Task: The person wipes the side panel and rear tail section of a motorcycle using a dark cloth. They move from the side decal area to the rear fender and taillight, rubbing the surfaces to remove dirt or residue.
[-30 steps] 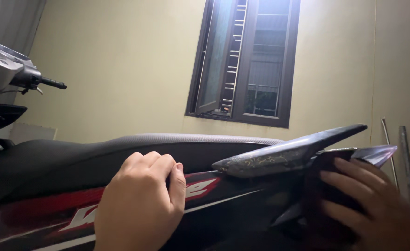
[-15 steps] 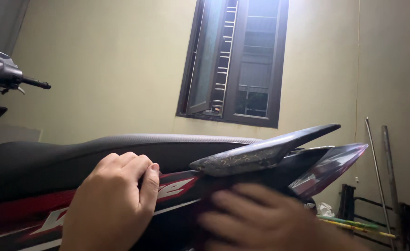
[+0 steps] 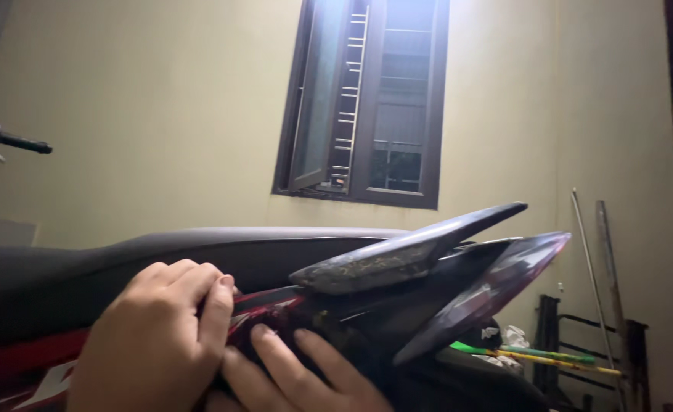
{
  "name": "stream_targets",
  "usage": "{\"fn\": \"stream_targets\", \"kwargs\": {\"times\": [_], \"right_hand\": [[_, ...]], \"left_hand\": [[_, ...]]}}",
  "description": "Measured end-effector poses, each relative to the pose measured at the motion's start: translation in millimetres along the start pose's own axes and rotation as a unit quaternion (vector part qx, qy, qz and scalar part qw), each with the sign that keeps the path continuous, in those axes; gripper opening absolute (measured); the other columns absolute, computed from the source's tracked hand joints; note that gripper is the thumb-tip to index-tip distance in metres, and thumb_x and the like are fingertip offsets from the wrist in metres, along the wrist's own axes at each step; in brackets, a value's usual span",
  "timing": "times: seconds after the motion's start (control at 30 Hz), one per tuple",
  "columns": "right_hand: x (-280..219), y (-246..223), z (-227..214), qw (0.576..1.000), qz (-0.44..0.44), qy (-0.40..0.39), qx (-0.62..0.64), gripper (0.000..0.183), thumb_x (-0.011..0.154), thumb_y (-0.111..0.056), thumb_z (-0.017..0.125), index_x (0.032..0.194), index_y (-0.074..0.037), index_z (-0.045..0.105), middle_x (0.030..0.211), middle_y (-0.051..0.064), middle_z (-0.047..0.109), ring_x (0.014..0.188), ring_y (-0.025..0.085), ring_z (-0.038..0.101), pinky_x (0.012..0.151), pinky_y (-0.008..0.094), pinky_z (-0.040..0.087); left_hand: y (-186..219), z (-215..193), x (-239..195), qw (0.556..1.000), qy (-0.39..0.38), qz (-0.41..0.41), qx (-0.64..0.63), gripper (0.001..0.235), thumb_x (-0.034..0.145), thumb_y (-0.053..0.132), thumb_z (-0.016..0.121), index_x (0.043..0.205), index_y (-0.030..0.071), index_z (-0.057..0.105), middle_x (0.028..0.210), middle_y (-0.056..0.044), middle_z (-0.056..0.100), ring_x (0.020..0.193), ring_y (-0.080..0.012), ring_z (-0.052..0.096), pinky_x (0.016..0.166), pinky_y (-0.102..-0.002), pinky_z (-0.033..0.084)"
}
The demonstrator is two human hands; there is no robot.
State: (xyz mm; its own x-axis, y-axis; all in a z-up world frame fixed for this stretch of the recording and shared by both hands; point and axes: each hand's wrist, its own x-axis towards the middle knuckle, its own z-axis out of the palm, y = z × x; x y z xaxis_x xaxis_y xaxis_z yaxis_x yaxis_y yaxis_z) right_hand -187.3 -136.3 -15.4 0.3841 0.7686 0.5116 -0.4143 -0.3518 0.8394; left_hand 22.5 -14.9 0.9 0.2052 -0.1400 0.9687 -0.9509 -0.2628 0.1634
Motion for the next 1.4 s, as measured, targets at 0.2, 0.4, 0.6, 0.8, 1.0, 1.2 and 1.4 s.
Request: {"fn": "stream_targets", "kwargs": {"times": [0.2,0.4,0.6,0.8,1.0,1.2,1.4], "right_hand": [[-105,123,-32,0.987,-0.050,-0.150,0.042,0.034,0.116,-0.046,0.077,0.150,-0.046,0.084,0.163,-0.009,0.073,0.155,0.032,0.062,0.121,0.054,0.049],[-137,153,-54,0.935,0.347,-0.051,0.050,0.055,0.091,-0.017,0.079,0.146,-0.008,0.077,0.177,0.017,0.069,0.169,0.043,0.060,0.143,0.055,0.043],[-103,48,19,0.959,0.267,0.096,-0.026,0.034,0.097,-0.036,0.073,0.130,-0.041,0.081,0.155,-0.002,0.077,0.152,0.033,0.072,0.128,0.050,0.055],[-176,172,-19,0.981,0.134,-0.077,0.119,0.031,0.104,-0.033,0.073,0.130,-0.034,0.089,0.152,0.006,0.082,0.145,0.044,0.072,0.130,0.062,0.051],[-114,211,-74,0.799,0.595,-0.070,0.051,0.051,0.105,-0.047,0.079,0.142,-0.012,0.080,0.158,0.011,0.082,0.146,0.034,0.075,0.123,0.049,0.053],[-112,129,-47,0.940,0.326,-0.041,0.089,0.051,0.087,-0.031,0.090,0.134,-0.015,0.080,0.163,0.013,0.076,0.165,0.043,0.064,0.138,0.057,0.047],[-140,214,-62,0.857,0.503,-0.029,0.106,0.043,0.104,-0.028,0.081,0.145,-0.014,0.080,0.152,0.013,0.084,0.146,0.035,0.076,0.127,0.051,0.054]], "left_hand": [[-7,6,4,0.999,-0.028,-0.020,0.014,0.041,0.114,0.048,0.056,0.094,0.022,0.081,0.101,0.001,0.088,0.108,-0.0307,0.075,0.105,-0.051,0.061],[-9,17,2,0.999,0.024,-0.003,0.043,0.041,0.113,0.046,0.059,0.086,0.021,0.077,0.095,-0.002,0.084,0.102,-0.0351,0.075,0.103,-0.053,0.061],[-16,19,1,0.999,-0.008,-0.014,0.038,0.043,0.112,0.050,0.057,0.084,0.024,0.076,0.092,0.003,0.083,0.102,-0.0294,0.075,0.105,-0.048,0.062],[-21,25,4,0.995,-0.050,-0.059,0.061,0.038,0.110,0.059,0.052,0.098,0.040,0.083,0.096,0.015,0.085,0.107,-0.0175,0.077,0.101,-0.042,0.068],[-8,24,1,0.989,-0.037,-0.098,0.104,0.038,0.112,0.061,0.051,0.096,0.040,0.078,0.098,0.018,0.081,0.116,-0.0142,0.075,0.095,-0.043,0.070],[-29,38,3,0.995,-0.022,-0.055,0.085,0.037,0.109,0.060,0.053,0.094,0.039,0.081,0.094,0.013,0.083,0.107,-0.0209,0.079,0.108,-0.041,0.065],[-16,46,-5,0.992,0.067,-0.066,0.088,0.035,0.112,0.055,0.055,0.093,0.041,0.081,0.091,0.019,0.081,0.103,-0.0210,0.078,0.097,-0.038,0.062]]}}
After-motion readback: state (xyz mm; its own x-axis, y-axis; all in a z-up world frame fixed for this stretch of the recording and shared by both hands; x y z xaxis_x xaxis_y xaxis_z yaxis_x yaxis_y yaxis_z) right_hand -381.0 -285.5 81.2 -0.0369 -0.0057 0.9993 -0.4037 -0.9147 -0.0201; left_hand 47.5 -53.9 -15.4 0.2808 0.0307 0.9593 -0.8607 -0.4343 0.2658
